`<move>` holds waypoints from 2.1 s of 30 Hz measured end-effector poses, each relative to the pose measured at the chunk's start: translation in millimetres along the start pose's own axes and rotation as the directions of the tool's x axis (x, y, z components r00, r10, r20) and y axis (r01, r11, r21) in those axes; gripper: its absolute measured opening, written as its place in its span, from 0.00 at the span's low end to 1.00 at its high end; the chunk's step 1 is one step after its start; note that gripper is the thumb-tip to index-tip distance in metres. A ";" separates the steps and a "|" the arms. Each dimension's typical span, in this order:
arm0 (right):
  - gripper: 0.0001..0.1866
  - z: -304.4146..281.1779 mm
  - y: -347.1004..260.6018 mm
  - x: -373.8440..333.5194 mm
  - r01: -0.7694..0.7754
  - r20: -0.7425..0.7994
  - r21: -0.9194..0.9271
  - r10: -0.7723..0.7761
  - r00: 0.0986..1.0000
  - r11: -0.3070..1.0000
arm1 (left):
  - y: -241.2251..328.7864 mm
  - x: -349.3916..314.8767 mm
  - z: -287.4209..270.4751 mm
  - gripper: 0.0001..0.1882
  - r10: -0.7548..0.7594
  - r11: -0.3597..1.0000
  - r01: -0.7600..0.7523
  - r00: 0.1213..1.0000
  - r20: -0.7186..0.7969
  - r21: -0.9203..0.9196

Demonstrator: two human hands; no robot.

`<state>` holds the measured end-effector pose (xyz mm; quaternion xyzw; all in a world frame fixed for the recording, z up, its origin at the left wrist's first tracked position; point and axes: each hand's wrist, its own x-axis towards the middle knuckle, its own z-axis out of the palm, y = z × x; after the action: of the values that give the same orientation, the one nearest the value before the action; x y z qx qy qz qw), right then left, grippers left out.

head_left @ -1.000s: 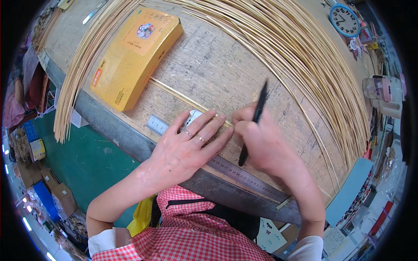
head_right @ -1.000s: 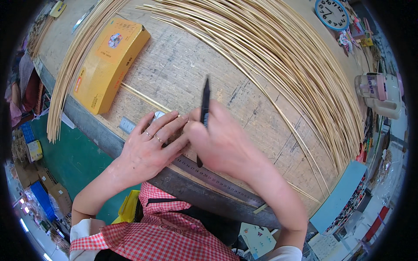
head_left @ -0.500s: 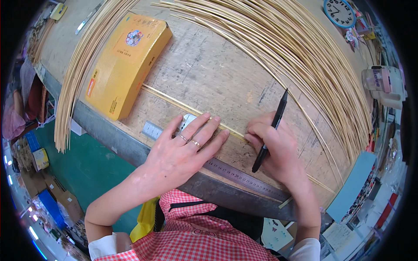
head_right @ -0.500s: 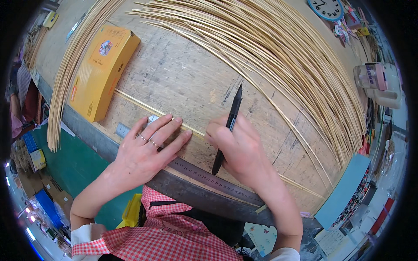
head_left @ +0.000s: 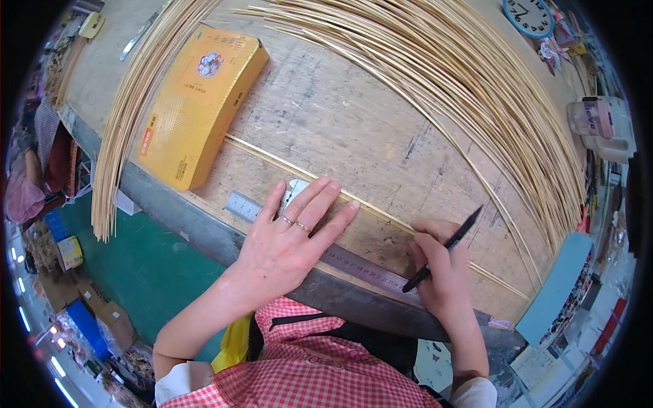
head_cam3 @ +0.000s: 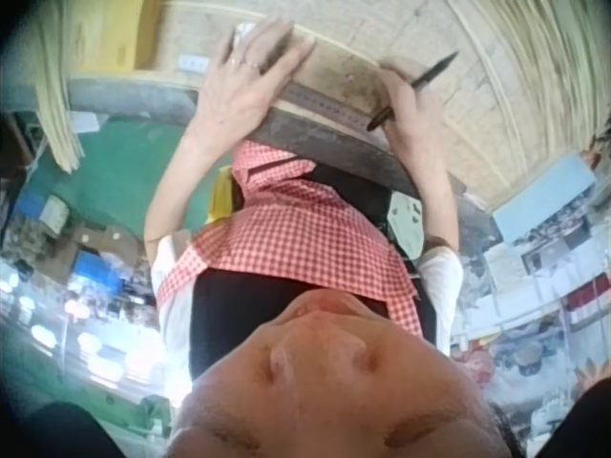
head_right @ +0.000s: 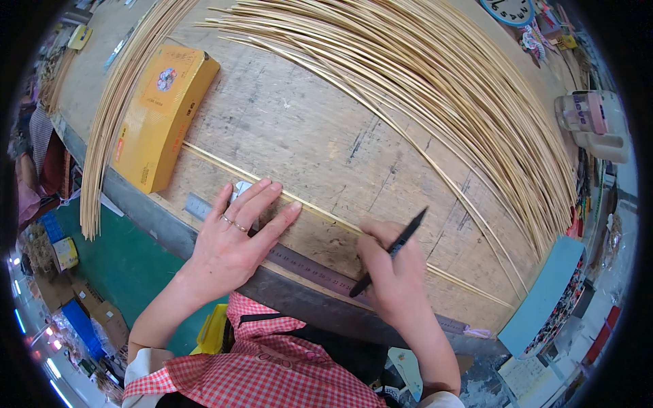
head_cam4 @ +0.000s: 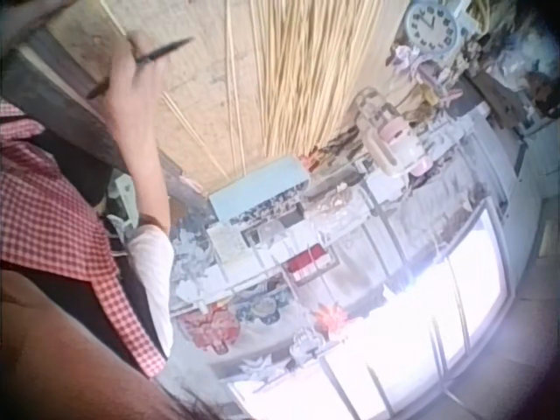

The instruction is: The person measures and marks a bundle of thin bamboo sticks using a metal ruler and a black marker. They align the ruler along the sticks, make marks at specific intervals, and occasionally use a small rectangular block as a guide. The person works methodically, marking multiple sticks in a repetitive sequence.

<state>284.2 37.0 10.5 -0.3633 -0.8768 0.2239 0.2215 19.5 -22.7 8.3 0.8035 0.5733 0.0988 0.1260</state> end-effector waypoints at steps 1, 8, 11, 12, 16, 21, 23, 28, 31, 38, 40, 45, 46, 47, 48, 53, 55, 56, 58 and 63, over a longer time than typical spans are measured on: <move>0.20 -0.2 0.5 -4.3 -0.032 -0.046 0.011 0.032 0.998 0.999 | 2.0 1.1 -0.3 0.29 -0.013 1.000 0.014 1.000 0.007 -0.014; 0.20 -10.8 14.0 -17.9 -0.237 -0.209 0.038 0.240 0.948 0.971 | 8.6 0.3 2.5 0.30 -0.097 0.994 0.098 0.995 0.037 -0.039; 0.19 -18.5 12.8 -23.5 -0.271 -0.107 0.000 0.270 0.957 0.962 | 11.6 0.0 2.0 0.32 -0.119 0.992 0.120 0.993 0.023 -0.046; 0.19 -19.7 11.6 -24.1 -0.263 -0.097 -0.021 0.260 0.961 0.965 | 12.3 -0.3 2.7 0.32 -0.122 0.991 0.123 0.992 0.017 -0.054; 0.18 -17.6 6.5 -25.7 -0.249 -0.068 -0.071 0.245 0.967 0.966 | 12.9 0.3 5.4 0.33 -0.126 0.990 0.126 0.992 0.001 -0.067; 0.21 -17.0 5.1 -24.3 -0.223 -0.035 -0.095 0.221 0.975 0.970 | 13.5 -0.1 4.6 0.32 -0.133 0.989 0.132 0.991 -0.003 -0.068; 0.22 -15.3 5.7 -25.1 -0.208 -0.045 -0.112 0.204 0.978 0.972 | 13.4 -0.2 5.4 0.32 -0.130 0.989 0.129 0.991 -0.014 -0.077; 0.20 -13.0 6.2 -26.8 -0.199 -0.040 -0.144 0.196 0.980 0.969 | 13.4 -0.3 6.7 0.33 -0.127 0.989 0.126 0.992 -0.021 -0.073; 0.19 -11.2 7.5 -27.6 -0.189 -0.061 -0.155 0.182 0.981 0.970 | 13.5 -0.9 7.4 0.33 -0.130 0.989 0.127 0.991 -0.027 -0.082; 0.19 -11.7 7.4 -28.3 -0.193 -0.056 -0.143 0.187 0.981 0.971 | 13.5 -1.5 8.1 0.33 -0.122 0.990 0.120 0.992 -0.025 -0.068; 0.19 -12.5 7.3 -28.1 -0.191 -0.051 -0.135 0.185 0.981 0.972 | 13.8 -1.1 6.9 0.32 -0.123 0.990 0.121 0.992 -0.017 -0.067; 0.20 -14.6 5.3 -26.8 -0.188 -0.043 -0.141 0.183 0.982 0.972 | 13.5 -1.4 7.4 0.32 -0.123 0.991 0.121 0.992 -0.017 -0.061; 0.20 -14.0 5.5 -27.1 -0.188 -0.044 -0.149 0.183 0.982 0.971 | 13.1 -1.7 7.9 0.32 -0.122 0.991 0.120 0.992 -0.023 -0.059; 0.20 -12.9 6.0 -27.7 -0.188 -0.044 -0.156 0.184 0.982 0.970 | 13.1 -1.7 8.2 0.32 -0.121 0.991 0.119 0.992 -0.029 -0.056; 0.20 -12.7 6.3 -28.2 -0.189 -0.045 -0.164 0.184 0.982 0.968 | 13.7 -1.6 8.2 0.31 -0.121 0.991 0.120 0.992 -0.029 -0.056; 0.20 -14.2 17.5 -31.0 -0.220 -0.104 -0.084 0.211 0.972 0.972 | 14.2 -0.4 8.1 0.31 -0.117 0.992 0.116 0.992 -0.041 -0.039; 0.19 -18.4 28.8 -25.5 -0.254 -0.233 -0.128 0.220 0.947 0.959 | 14.4 0.1 8.9 0.31 -0.114 0.993 0.112 0.992 -0.048 -0.030; 0.18 -24.5 32.6 -15.3 -0.278 -0.315 -0.194 0.208 0.926 0.941 | 14.1 -1.0 8.7 0.31 -0.118 0.993 0.117 0.992 -0.051 -0.021; 0.17 -31.0 42.9 -6.2 -0.332 -0.383 -0.272 0.215 0.898 0.903 | 14.1 -1.9 10.0 0.31 -0.125 0.992 0.124 0.991 -0.055 -0.026; 0.12 -44.9 73.6 -16.0 -0.431 -0.312 -0.235 0.352 0.882 0.871 | 14.8 -1.0 7.2 0.31 -0.121 0.992 0.119 0.990 -0.072 -0.035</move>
<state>358.7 82.5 2.1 -0.5898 -0.7708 0.0805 0.2268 34.6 -28.9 6.1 0.7613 0.6234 0.1297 0.1226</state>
